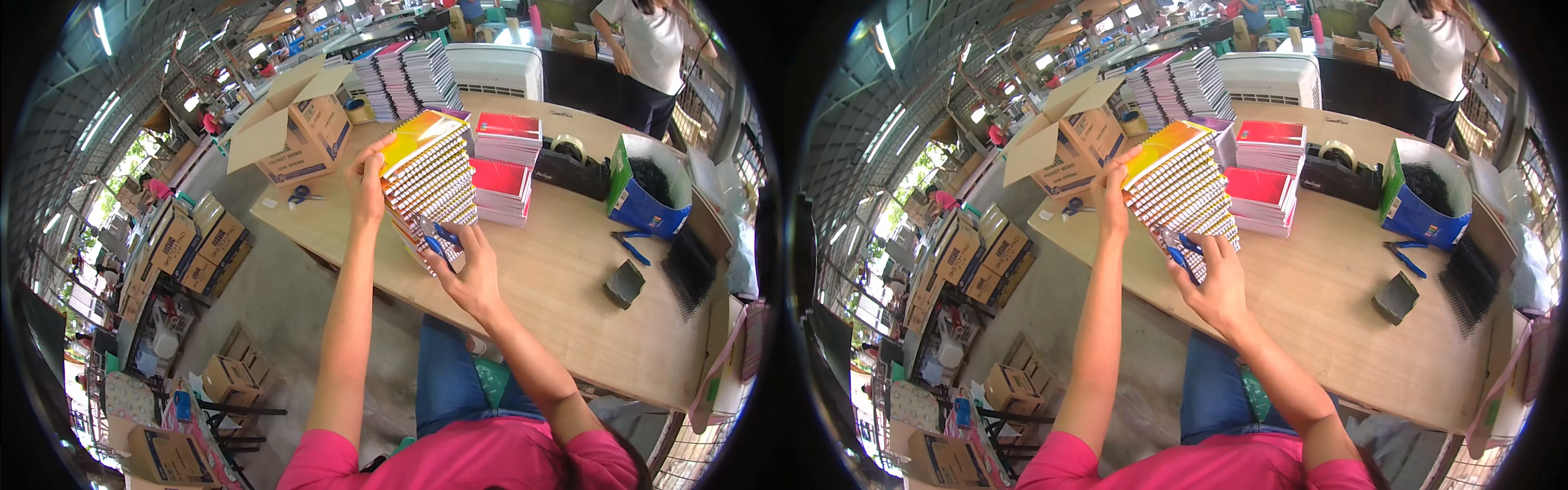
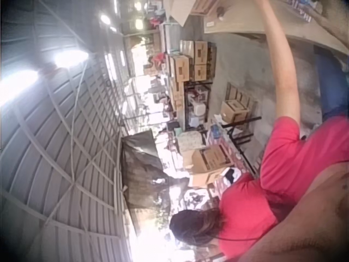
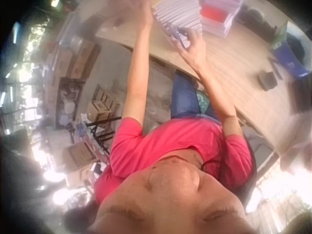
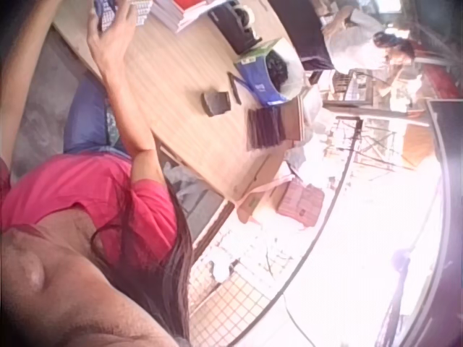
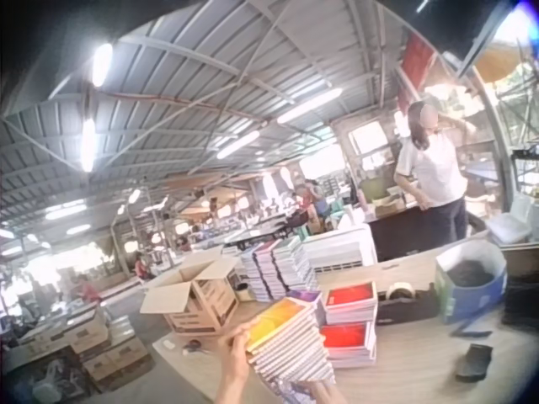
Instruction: The person trims the excess spiral coil from a stack of notebooks using shears and organizes the finished notebooks into stacks on a table.
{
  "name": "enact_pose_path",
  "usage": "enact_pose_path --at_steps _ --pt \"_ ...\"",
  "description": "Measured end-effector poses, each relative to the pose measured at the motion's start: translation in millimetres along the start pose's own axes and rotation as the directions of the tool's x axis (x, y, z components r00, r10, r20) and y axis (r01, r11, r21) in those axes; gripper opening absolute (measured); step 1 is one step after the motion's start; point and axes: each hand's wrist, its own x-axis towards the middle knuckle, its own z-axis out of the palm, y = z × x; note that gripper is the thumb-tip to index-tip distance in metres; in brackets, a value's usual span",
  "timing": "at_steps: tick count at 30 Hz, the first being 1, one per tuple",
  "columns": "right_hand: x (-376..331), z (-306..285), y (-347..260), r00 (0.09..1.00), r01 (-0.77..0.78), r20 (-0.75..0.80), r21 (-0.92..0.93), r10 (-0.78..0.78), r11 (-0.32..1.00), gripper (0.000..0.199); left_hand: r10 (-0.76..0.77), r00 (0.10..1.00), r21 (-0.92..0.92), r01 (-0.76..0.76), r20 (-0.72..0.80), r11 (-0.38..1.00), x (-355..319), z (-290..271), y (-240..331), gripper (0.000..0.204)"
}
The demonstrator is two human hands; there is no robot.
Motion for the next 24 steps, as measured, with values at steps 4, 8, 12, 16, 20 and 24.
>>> enact_pose_path --at_steps 4,8,12,16,20,24 --pt "-2.9 4.3 1.9 0.998 0.059 0.004 -0.143 -0.059 0.988 0.044 -0.013 1.000 0.004 0.013 0.006 1.000 0.5 3.1 0.5 0.041" --pt "0.9 8.5 7.9 0.975 -0.188 0.147 0.127 0.169 0.974 0.033 -0.010 1.000 0.003 0.010 0.004 1.000 -0.3 2.5 2.1 0.041" --pt "13.9 -0.2 20.5 0.652 -0.754 0.658 0.617 0.377 0.228 0.029 -0.012 1.000 -0.008 0.012 0.008 1.000 -1.2 4.8 1.9 0.040" --pt "-1.4 0.8 6.1 0.964 -0.243 0.155 0.183 0.216 0.953 0.037 -0.002 1.000 0.021 0.001 0.005 1.000 -0.4 1.9 0.8 0.041" --pt "-10.2 6.0 8.3 1.000 0.030 -0.001 -0.064 -0.030 0.998 0.046 -0.024 1.000 0.006 0.024 0.009 1.000 -1.2 3.5 2.3 0.041" --pt "-9.3 11.6 12.8 0.998 0.067 0.000 -0.106 -0.068 0.992 0.040 -0.018 1.000 0.038 0.017 0.015 0.999 0.3 2.0 2.2 0.041"
